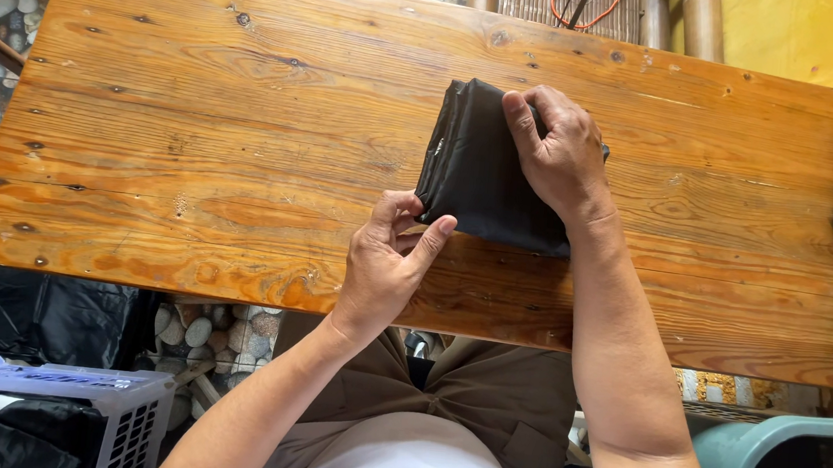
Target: The person folds a large black plastic bag on a wooden table, using a brush to smooth and press the folds. They repeatedly fold the bag into a smaller, compact rectangular shape, ensuring the edges are aligned.
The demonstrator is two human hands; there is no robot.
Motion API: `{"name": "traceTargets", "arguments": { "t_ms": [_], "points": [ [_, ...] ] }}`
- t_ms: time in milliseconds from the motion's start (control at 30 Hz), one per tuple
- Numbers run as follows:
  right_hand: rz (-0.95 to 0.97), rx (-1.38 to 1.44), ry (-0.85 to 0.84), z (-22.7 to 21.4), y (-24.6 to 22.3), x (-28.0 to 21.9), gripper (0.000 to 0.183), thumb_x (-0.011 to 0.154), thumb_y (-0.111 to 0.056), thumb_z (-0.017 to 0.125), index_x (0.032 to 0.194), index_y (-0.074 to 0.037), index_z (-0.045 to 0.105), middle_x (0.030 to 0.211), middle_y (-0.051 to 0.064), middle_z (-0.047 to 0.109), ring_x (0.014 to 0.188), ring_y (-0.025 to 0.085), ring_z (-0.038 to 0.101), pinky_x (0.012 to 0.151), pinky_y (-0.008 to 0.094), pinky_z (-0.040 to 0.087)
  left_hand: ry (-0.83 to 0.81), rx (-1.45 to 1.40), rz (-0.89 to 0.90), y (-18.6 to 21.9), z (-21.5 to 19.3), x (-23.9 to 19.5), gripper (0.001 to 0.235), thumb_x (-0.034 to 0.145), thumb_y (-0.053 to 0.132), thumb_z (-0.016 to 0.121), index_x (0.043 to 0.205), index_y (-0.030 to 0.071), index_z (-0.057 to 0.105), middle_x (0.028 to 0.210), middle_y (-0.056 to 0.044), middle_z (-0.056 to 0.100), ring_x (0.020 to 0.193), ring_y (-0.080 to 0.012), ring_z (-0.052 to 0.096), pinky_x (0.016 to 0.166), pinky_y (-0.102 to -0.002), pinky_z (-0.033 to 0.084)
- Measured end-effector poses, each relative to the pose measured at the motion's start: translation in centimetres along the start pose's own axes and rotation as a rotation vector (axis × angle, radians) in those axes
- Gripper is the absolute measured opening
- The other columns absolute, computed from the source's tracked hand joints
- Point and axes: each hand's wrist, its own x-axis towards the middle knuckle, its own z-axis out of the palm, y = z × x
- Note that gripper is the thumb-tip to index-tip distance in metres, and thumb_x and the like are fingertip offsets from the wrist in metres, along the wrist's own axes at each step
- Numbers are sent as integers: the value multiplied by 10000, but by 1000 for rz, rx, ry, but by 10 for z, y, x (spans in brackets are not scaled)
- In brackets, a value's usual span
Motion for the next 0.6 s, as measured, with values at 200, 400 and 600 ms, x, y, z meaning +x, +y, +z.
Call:
{"name": "traceTargets", "arguments": {
  "t_ms": [200,400,600],
  "points": [
    [-5,-18,28,3,5,0,454,1126,-589,487,973,-205,676,892,120,643,946,382,673,878,490,524,13,-59,-91,-11,-4,6,310,932,278,791,1055,50,620,962,-121,737,882,-162,764,789,-283,648],
    [-63,-10,38,3,-1,-1,440,1126,-555,512,961,-181,676,886,135,644,946,386,675,898,466,514,31,-70,-97,-19,-6,10,251,928,224,804,870,59,625,944,-75,761,893,-88,739,803,-254,630],
    [-83,-21,57,5,-2,-2,427,1122,-535,533,958,-168,676,874,145,643,932,395,674,886,475,513,-42,127,-57,-1,-11,14,416,933,325,766,1076,51,488,996,-140,704,908,-204,749,811,-342,635]
  ]
}}
